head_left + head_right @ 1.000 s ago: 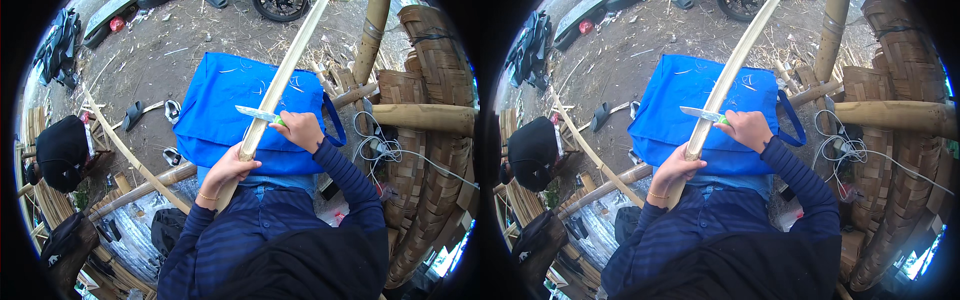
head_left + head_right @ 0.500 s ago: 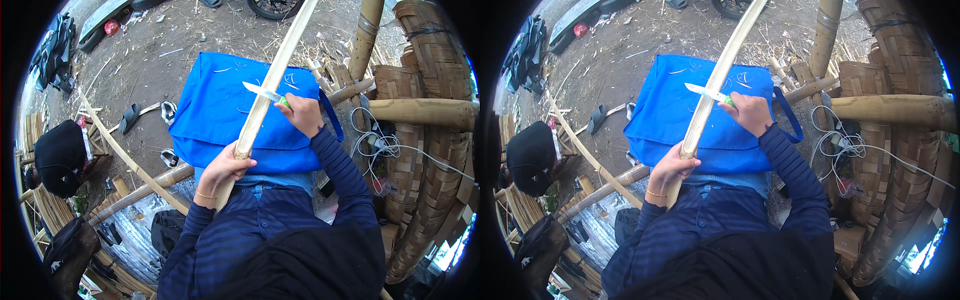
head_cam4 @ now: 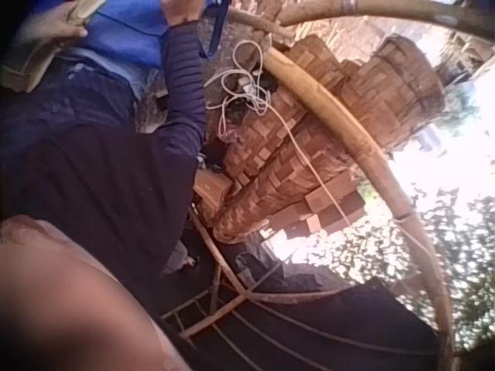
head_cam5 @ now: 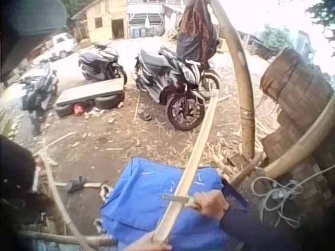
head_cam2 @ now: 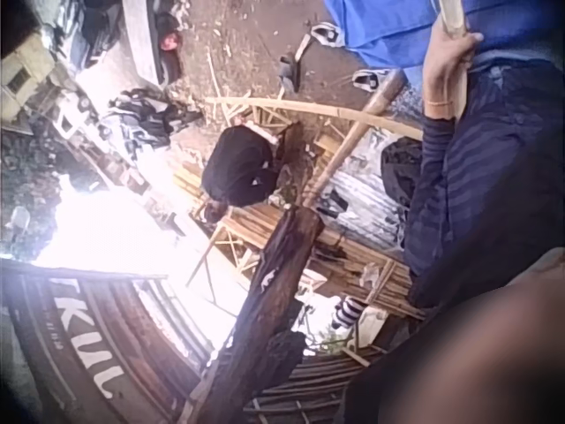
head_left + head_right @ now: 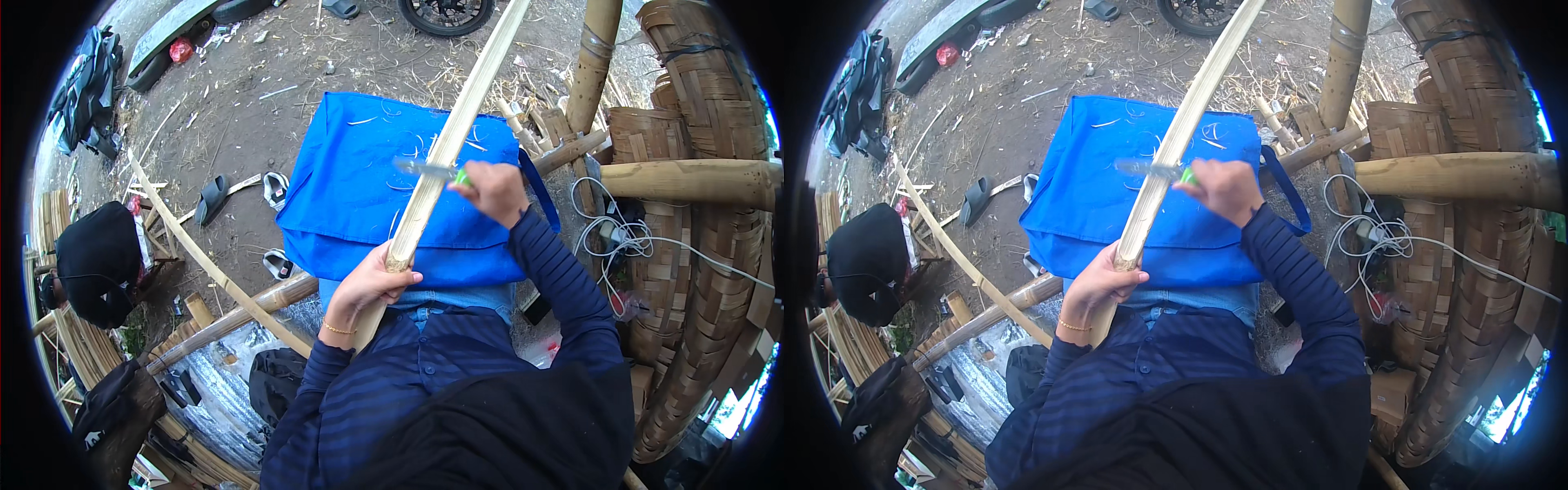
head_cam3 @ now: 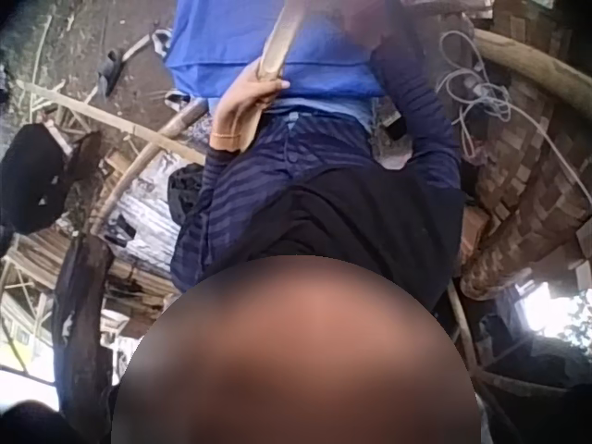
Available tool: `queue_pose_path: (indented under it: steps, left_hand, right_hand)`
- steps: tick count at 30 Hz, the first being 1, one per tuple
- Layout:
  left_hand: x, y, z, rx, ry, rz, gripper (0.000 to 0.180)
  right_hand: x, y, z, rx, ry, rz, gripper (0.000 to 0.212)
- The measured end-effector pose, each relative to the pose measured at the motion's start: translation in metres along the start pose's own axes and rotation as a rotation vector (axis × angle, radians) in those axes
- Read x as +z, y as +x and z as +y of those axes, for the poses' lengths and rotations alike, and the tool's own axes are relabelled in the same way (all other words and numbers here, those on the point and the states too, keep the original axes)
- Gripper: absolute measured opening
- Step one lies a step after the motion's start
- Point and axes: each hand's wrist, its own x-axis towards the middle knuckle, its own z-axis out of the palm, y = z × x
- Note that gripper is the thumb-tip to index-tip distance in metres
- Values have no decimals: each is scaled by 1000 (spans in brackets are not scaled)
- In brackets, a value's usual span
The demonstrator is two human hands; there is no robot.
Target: Using a small knife to whittle or scrape a long strip of bamboo.
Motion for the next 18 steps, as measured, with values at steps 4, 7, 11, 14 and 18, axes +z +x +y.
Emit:
queue_pose_path:
  steps: [4,7,11,14,18]
  left_hand:
    - [-6,3,2,-18,-53,-22,30]
    - [-4,2,1,-2,-13,-16,29]
    - [1,2,3,7,5,3,28]
    - [-1,2,2,-7,12,-7,28]
    - [-1,4,3,0,12,-9,28]
  right_hand:
    - [6,1,5,180,9,-12,39]
    - [5,-3,-12,-45,34,-37,39]
    - [-12,13,42,435,-11,27,39]
    - [-9,6,14,236,116,-64,39]
    - [-7,1,10,70,64,-97,40]
